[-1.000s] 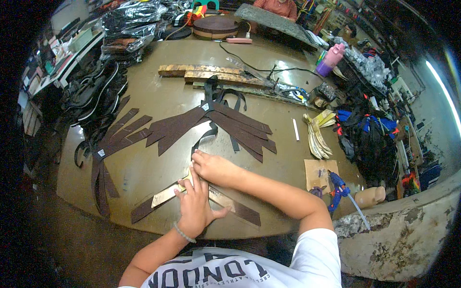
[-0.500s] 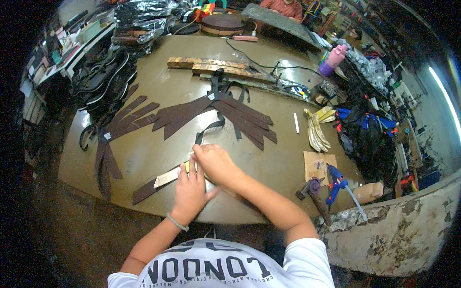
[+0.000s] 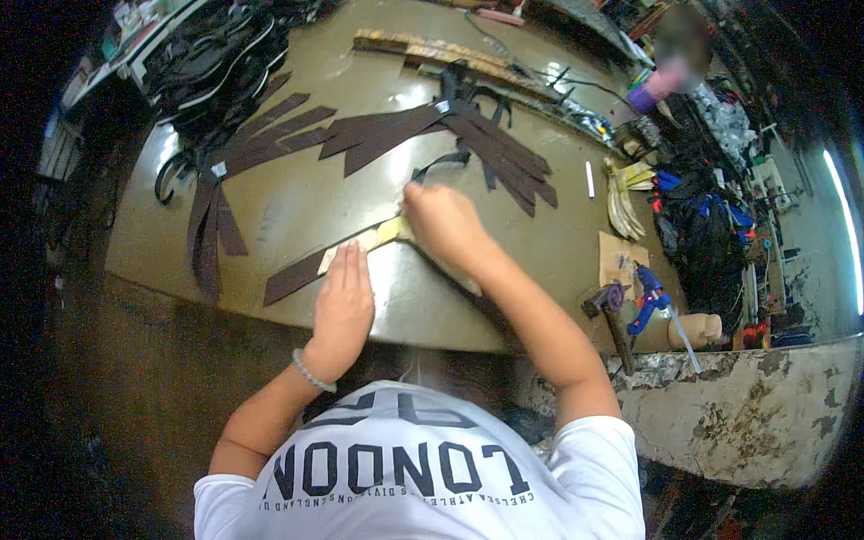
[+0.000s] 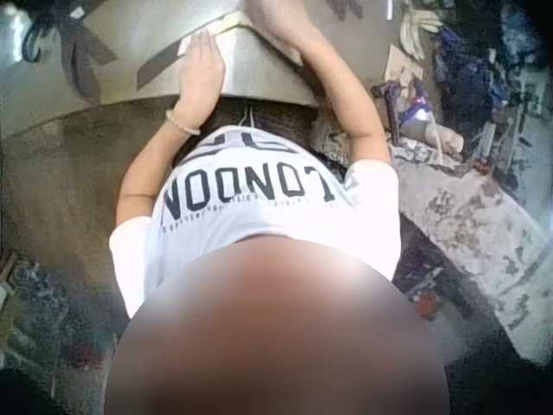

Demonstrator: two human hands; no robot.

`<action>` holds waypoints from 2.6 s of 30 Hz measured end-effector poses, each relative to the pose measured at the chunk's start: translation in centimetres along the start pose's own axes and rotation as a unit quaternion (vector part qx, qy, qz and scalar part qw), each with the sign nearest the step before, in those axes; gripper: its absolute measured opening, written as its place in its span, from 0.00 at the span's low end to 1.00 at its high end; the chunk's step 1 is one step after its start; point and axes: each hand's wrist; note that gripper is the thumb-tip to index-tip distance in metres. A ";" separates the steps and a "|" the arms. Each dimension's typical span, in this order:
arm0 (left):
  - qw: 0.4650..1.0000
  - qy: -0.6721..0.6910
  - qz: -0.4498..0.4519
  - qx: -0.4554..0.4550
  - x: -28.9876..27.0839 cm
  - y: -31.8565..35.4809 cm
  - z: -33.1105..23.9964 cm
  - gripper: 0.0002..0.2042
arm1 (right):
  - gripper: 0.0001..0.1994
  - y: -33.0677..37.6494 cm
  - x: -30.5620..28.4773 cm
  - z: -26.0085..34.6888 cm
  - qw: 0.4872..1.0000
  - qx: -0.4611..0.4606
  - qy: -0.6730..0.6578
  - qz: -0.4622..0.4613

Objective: The person retrieves a stack of yellow Y-shaped templates and repeatedly places them on brown leather strips to mark or align them. They handle the templates and leather pieces one at a time, occasionally adjusting positions on the worktable.

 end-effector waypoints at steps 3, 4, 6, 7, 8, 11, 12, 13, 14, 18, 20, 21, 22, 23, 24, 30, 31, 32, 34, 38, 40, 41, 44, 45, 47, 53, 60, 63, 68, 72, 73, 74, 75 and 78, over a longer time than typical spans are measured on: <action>0.997 0.058 0.010 -0.048 0.4 0.5 -1.1 0.29 | 0.11 -0.7 -0.6 2.1 0.990 0.070 -0.074 -0.094; 0.992 0.103 0.003 -0.071 0.5 0.6 -1.3 0.31 | 0.11 -0.6 -0.2 3.4 0.982 0.039 -0.148 -0.108; 0.984 0.150 0.011 -0.090 0.8 0.7 -1.6 0.36 | 0.10 0.7 1.7 6.8 0.963 0.036 -0.258 -0.067; 0.983 0.167 0.010 -0.071 0.9 0.9 -1.6 0.35 | 0.09 1.1 2.4 8.0 0.976 -0.001 -0.216 -0.010; 0.983 0.172 -0.026 -0.062 1.0 0.9 -1.6 0.35 | 0.09 1.0 3.1 8.7 0.980 -0.018 -0.191 -0.044; 0.977 0.199 -0.042 -0.057 1.1 1.1 -1.4 0.33 | 0.09 0.5 4.1 9.8 0.990 -0.039 -0.122 -0.054; 0.976 0.206 -0.037 -0.056 1.2 1.2 -1.2 0.33 | 0.09 0.3 4.1 9.9 0.991 -0.041 -0.101 -0.076; 0.975 0.212 -0.028 -0.056 1.2 1.3 -1.2 0.32 | 0.08 0.1 4.0 9.9 0.994 -0.051 -0.082 -0.048; 0.975 0.213 -0.017 -0.056 1.2 1.4 -1.1 0.31 | 0.08 0.0 3.8 10.0 0.995 -0.060 -0.063 -0.043; 0.974 0.217 0.010 -0.059 1.3 1.6 -1.1 0.29 | 0.06 0.7 3.5 11.4 0.994 -0.102 0.019 -0.033; 0.969 0.238 -0.024 -0.066 1.4 1.6 -1.3 0.31 | 0.06 1.3 3.4 12.3 0.995 -0.095 0.014 -0.007; 0.964 0.251 -0.050 -0.071 1.3 1.7 -1.3 0.33 | 0.06 1.5 3.2 12.6 0.995 -0.096 0.011 0.002; 0.943 0.313 -0.055 -0.095 1.3 1.6 -1.3 0.27 | 0.06 1.6 3.0 12.8 0.994 -0.102 0.023 0.016; 0.949 0.297 -0.065 -0.087 1.2 1.6 -1.4 0.27 | 0.06 1.7 2.6 12.7 0.993 -0.096 -0.028 0.060; 0.954 0.280 -0.075 -0.078 1.1 1.5 -1.2 0.28 | 0.07 1.6 2.2 12.4 0.988 -0.086 -0.078 0.097; 0.975 0.205 -0.055 -0.068 0.7 1.1 -1.1 0.32 | 0.09 1.1 -0.3 7.7 0.958 0.074 -0.273 -0.037; 0.974 0.206 -0.049 -0.075 0.7 1.0 -1.2 0.32 | 0.10 1.2 -0.2 7.3 0.958 0.066 -0.279 -0.022; 0.975 0.203 -0.047 -0.073 0.6 1.0 -1.2 0.32 | 0.10 1.1 0.1 7.1 0.958 0.068 -0.280 0.000; 0.983 0.166 -0.032 -0.068 0.6 0.9 -1.2 0.33 | 0.11 0.8 1.0 7.2 0.949 -0.001 -0.315 0.028; 0.986 0.151 -0.042 -0.060 0.6 0.9 -1.2 0.31 | 0.09 -0.1 1.9 7.8 0.939 -0.022 -0.335 0.074; 0.986 0.148 -0.046 -0.064 0.7 1.0 -1.2 0.31 | 0.08 -0.5 2.0 7.8 0.949 -0.028 -0.303 0.077; 0.986 0.146 -0.045 -0.064 0.7 1.0 -1.2 0.31 | 0.08 -0.7 2.2 7.8 0.958 -0.039 -0.267 0.092; 0.977 0.191 -0.063 -0.064 0.9 1.2 -1.2 0.31 | 0.08 -1.4 2.9 7.9 0.977 -0.091 -0.176 0.078; 0.975 0.200 -0.079 -0.061 0.9 1.2 -1.1 0.31 | 0.08 -1.5 3.2 8.1 0.982 -0.103 -0.146 0.065; 0.973 0.214 -0.062 -0.056 1.0 1.2 -1.0 0.30 | 0.07 -1.4 3.7 8.7 0.988 -0.111 -0.097 0.038; 0.958 0.271 -0.059 -0.072 1.0 1.3 -1.0 0.29 | 0.06 0.9 3.4 11.3 0.991 -0.127 0.011 0.030; 0.972 0.220 -0.074 -0.036 1.6 1.4 -0.9 0.31 | 0.07 0.2 3.1 10.9 0.993 -0.098 -0.051 0.035; 0.967 0.237 -0.087 -0.035 1.9 1.5 -0.9 0.31 | 0.06 0.5 2.8 11.6 0.986 -0.137 -0.035 0.093; 0.966 0.244 -0.072 -0.043 1.5 1.4 -0.8 0.31 | 0.10 -0.3 0.7 10.5 0.994 -0.041 -0.093 -0.038; 0.961 0.260 -0.087 -0.043 0.9 1.1 -0.6 0.28 | 0.14 -0.2 0.2 9.8 0.993 0.007 -0.117 -0.015; 0.954 0.276 -0.108 -0.037 0.7 1.1 -0.5 0.25 | 0.15 -0.1 0.2 9.6 0.986 0.024 -0.165 -0.021; 0.948 0.290 -0.129 -0.032 0.4 1.2 -0.4 0.23 | 0.16 0.0 0.3 9.5 0.977 0.045 -0.209 -0.012; 0.943 0.300 -0.144 -0.027 -0.1 1.5 -0.1 0.20 | 0.18 0.3 0.3 9.4 0.966 0.055 -0.253 -0.004; 0.918 0.339 -0.205 0.030 -2.2 3.2 2.1 0.13 | 0.20 1.3 0.1 8.7 0.930 0.091 -0.355 -0.024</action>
Point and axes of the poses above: each hand's wrist, its own y-axis away from the middle knuckle, its own x-axis out of the palm, z = x × y, and after that the axes turned 4 degrees about y, right-handed
